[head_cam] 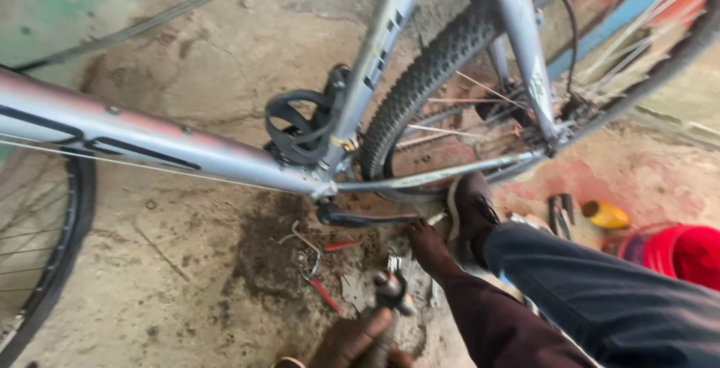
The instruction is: The person uses a wrench to loosen and remove a pedal from the crank arm of a silver mountain bike. They then use a socket wrench to further work on the crank arm bolt, removing the socket and placing the tools on the floor.
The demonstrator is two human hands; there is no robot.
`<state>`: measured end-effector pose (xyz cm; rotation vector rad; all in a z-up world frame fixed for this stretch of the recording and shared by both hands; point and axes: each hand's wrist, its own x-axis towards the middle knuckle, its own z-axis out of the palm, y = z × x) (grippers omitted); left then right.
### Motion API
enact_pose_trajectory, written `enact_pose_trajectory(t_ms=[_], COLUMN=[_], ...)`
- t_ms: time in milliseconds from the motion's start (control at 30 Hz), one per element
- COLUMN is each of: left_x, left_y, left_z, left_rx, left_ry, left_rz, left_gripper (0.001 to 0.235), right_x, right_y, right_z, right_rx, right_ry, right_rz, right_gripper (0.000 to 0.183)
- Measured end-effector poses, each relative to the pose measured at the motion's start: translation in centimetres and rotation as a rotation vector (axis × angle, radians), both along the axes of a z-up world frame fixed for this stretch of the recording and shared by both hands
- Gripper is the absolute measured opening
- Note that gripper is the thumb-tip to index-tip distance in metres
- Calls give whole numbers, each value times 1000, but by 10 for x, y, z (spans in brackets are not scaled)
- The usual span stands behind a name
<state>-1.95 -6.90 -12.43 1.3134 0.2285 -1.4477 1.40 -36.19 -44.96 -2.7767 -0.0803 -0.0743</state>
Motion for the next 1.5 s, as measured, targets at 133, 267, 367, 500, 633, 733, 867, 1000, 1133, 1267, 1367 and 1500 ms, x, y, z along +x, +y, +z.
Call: enact_pose_trajectory(t_ms=[133,267,367,500,633,733,867,1000,1133,1267,1367,1500], left_x=[-39,2,-2,-10,8,12,12,17,10,2,-2,-4], left_y=[2,8,17,17,15,12,16,27,35,38,41,45], left_z=[-65,-78,-67,16,43,91,122,81,125,139,140,141], left_rx=[-545,-480,-997,-656,-452,-193,98,-153,335,245,148,157], left_ry=[-833,552,5,-332,-529,-451,-488,-567,-786,-1079,-1260,-1282], left_rz=[397,282,391,632,525,533,642,852,565,525,457,342], left_gripper=[33,25,10,37,53,41,44,35,37,23,28,20], right_x=[14,9,-1,-16,-8,-31,-55,-40,-80,-115,-118,-114], right_y=[-4,-16,-13,13,44,52,42,42,52,80,93,93], right_z=[26,-10,8,99,139,64,45,290,459,535,557,571], right_rx=[208,-207,-264,22,214,-73,-63,539,637,739,551,507], right_ry=[259,23,99,305,141,414,728,788,547,318,313,244], right_rz=[109,372,401,229,251,300,190,13,-27,113,105,258], right_gripper=[26,22,30,24,17,12,15,21,25,22,24,16])
